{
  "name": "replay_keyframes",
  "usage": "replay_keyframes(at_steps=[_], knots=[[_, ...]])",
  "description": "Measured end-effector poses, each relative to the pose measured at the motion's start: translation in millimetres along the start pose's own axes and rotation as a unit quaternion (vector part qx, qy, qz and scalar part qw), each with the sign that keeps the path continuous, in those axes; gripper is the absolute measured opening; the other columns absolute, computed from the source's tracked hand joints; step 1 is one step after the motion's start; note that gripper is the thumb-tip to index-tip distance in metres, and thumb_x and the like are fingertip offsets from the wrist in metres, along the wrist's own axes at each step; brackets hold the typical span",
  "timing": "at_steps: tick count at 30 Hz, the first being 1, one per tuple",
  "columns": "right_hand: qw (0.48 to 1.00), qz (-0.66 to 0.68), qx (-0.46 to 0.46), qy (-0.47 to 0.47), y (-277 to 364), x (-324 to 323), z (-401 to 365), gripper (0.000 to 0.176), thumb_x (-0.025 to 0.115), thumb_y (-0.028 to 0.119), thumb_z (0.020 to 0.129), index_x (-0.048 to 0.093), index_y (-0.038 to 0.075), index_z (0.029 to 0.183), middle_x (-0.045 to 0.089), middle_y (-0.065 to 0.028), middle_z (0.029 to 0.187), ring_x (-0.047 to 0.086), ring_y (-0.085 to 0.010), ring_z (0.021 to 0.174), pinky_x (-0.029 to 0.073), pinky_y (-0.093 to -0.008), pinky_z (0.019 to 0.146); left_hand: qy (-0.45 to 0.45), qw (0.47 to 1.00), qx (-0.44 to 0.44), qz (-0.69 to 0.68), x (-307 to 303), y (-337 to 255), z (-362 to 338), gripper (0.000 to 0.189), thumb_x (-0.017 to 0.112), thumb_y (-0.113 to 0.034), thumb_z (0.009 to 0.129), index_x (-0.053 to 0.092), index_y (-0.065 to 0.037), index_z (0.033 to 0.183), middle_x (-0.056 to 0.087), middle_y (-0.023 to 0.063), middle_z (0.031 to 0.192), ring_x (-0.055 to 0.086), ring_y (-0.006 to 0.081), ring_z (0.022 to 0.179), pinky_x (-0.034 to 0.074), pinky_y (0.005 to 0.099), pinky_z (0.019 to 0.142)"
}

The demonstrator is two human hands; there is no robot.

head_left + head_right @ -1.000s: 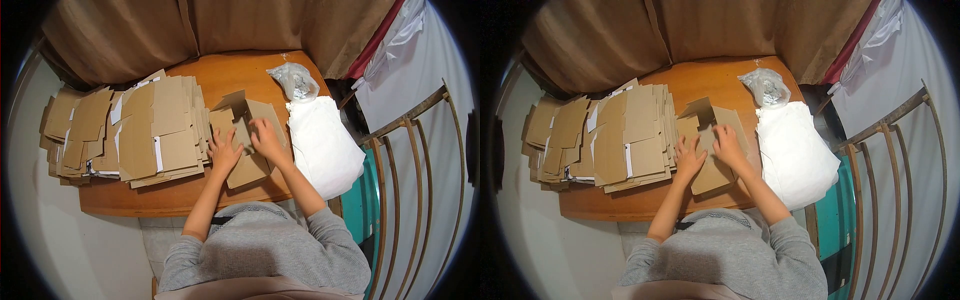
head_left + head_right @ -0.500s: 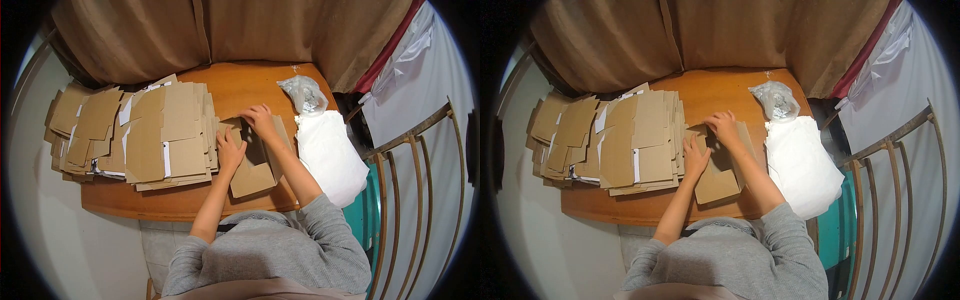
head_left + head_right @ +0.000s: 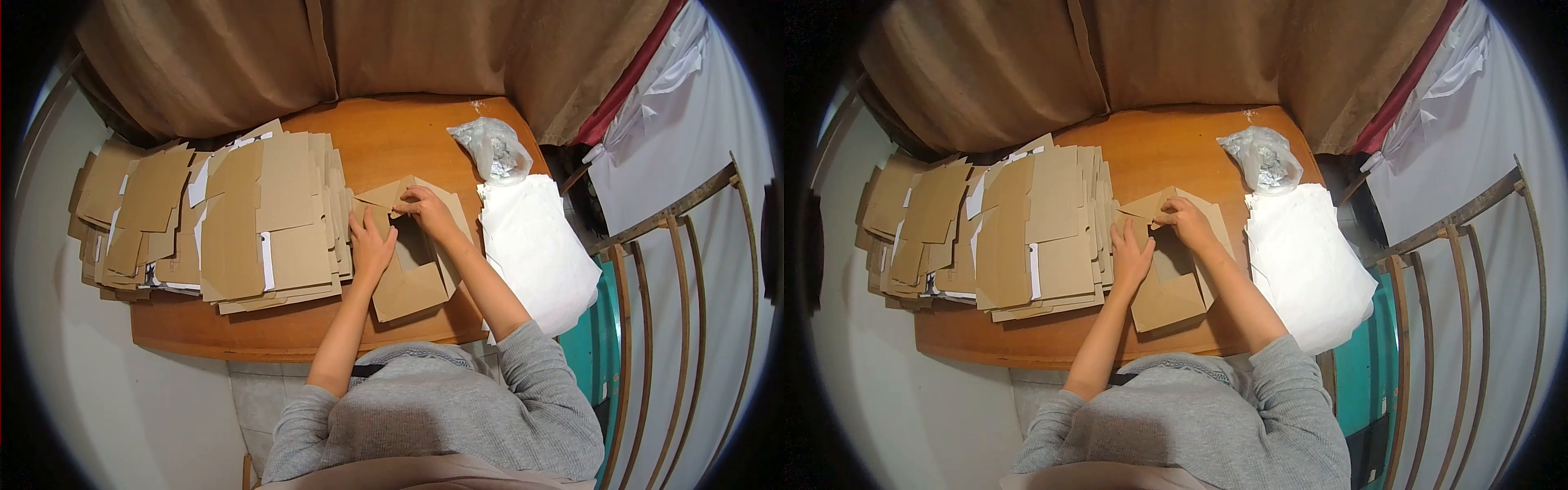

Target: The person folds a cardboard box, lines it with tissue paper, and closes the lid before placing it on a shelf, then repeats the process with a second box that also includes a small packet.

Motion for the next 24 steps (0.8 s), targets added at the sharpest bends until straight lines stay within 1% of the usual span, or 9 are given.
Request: replay_keyframes(at_steps=[3,12,14,15,17,18,20,22,24], knots=[[0.999,-0.026,-0.001,-0.034,11,2,-5,0.025,0.062,0.006,0.073,0.073,0.016,0.094,0.063,-0.0067,0.1,0.056,-0.0255,0.105,0.046,-0.0335,0.089,-0.005,1.0,0.007,0.01,1,-3,0,0.074,0.063,-0.032,0.079,0.028,-0.004,0.137,0.019,0.0337,0.138,0.037,0.0542,0.117,0.038,0.0515,0.097],[0.995,-0.094,-0.003,-0.032,34,10,-15,0.025,0.06,0.007,0.076,0.071,0.011,0.098,0.064,-0.0074,0.101,0.057,-0.0272,0.101,0.045,-0.0408,0.092,-0.034,0.997,0.031,0.055,1,-10,-3,0.078,0.067,-0.031,0.076,0.027,-0.001,0.135,0.023,0.0339,0.135,0.04,0.0528,0.114,0.043,0.051,0.092],[0.993,0.032,0.065,0.09,21,25,-15,0.028,0.061,0.003,0.077,0.068,0.011,0.102,0.063,-0.0098,0.102,0.056,-0.0295,0.102,0.044,-0.0402,0.093,-0.021,0.997,0.021,0.066,1,-11,-3,0.079,0.067,-0.031,0.075,0.025,-0.002,0.136,0.024,0.034,0.135,0.041,0.0523,0.113,0.044,0.0507,0.09],[0.994,0.031,0.065,0.088,23,20,-15,0.028,0.061,0.003,0.077,0.068,0.011,0.102,0.063,-0.0098,0.102,0.056,-0.0295,0.102,0.044,-0.0402,0.093,-0.021,0.997,0.023,0.067,0,-12,-3,0.079,0.067,-0.031,0.075,0.025,-0.002,0.136,0.024,0.034,0.135,0.041,0.0523,0.113,0.044,0.0507,0.09],[0.989,0.125,0.073,-0.011,35,-9,-19,0.03,0.061,0.001,0.076,0.066,0.008,0.105,0.06,-0.0132,0.108,0.055,-0.0316,0.105,0.043,-0.0401,0.094,-0.027,0.997,0.026,0.064,-1,-11,-4,0.08,0.068,-0.031,0.074,0.025,-0.003,0.136,0.024,0.0338,0.135,0.041,0.052,0.113,0.043,0.0503,0.091],[0.989,0.125,0.073,-0.013,40,-19,-23,0.03,0.061,0.001,0.076,0.066,0.008,0.105,0.06,-0.0132,0.108,0.055,-0.0316,0.105,0.043,-0.0401,0.094,-0.028,0.997,0.028,0.065,-1,-11,-3,0.08,0.068,-0.031,0.074,0.025,-0.003,0.136,0.024,0.0338,0.135,0.041,0.052,0.113,0.043,0.0503,0.091],[0.987,0.056,0.084,-0.128,47,-52,-39,0.031,0.061,0.001,0.076,0.064,0.008,0.106,0.056,-0.016,0.111,0.053,-0.0331,0.108,0.043,-0.039,0.094,-0.034,0.997,0.034,0.056,-1,-8,-4,0.082,0.069,-0.031,0.074,0.024,-0.003,0.136,0.024,0.0338,0.135,0.041,0.0524,0.113,0.042,0.0503,0.092],[0.972,-0.063,0.139,-0.181,59,-86,-57,0.037,0.061,0.002,0.076,0.06,0.007,0.113,0.056,-0.0165,0.111,0.051,-0.0346,0.111,0.043,-0.0391,0.093,-0.028,0.999,0.024,0.04,-2,-6,-3,0.082,0.069,-0.032,0.074,0.024,-0.003,0.136,0.024,0.0337,0.135,0.04,0.0528,0.114,0.041,0.0511,0.093],[0.956,-0.064,0.185,-0.22,55,-94,-75,0.042,0.06,0.002,0.077,0.056,0.006,0.119,0.056,-0.0175,0.112,0.051,-0.0357,0.111,0.042,-0.0398,0.094,-0.019,0.999,0.016,0.023,1,0,0,0.082,0.069,-0.032,0.073,0.024,-0.003,0.136,0.025,0.0335,0.135,0.039,0.0531,0.114,0.04,0.052,0.094]])
Point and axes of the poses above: each hand's wrist, its own z-axis towards the middle knuckle, its own x-axis out of the palm, y = z × x, the point moved 6 cm from there along z, towards the middle knuckle
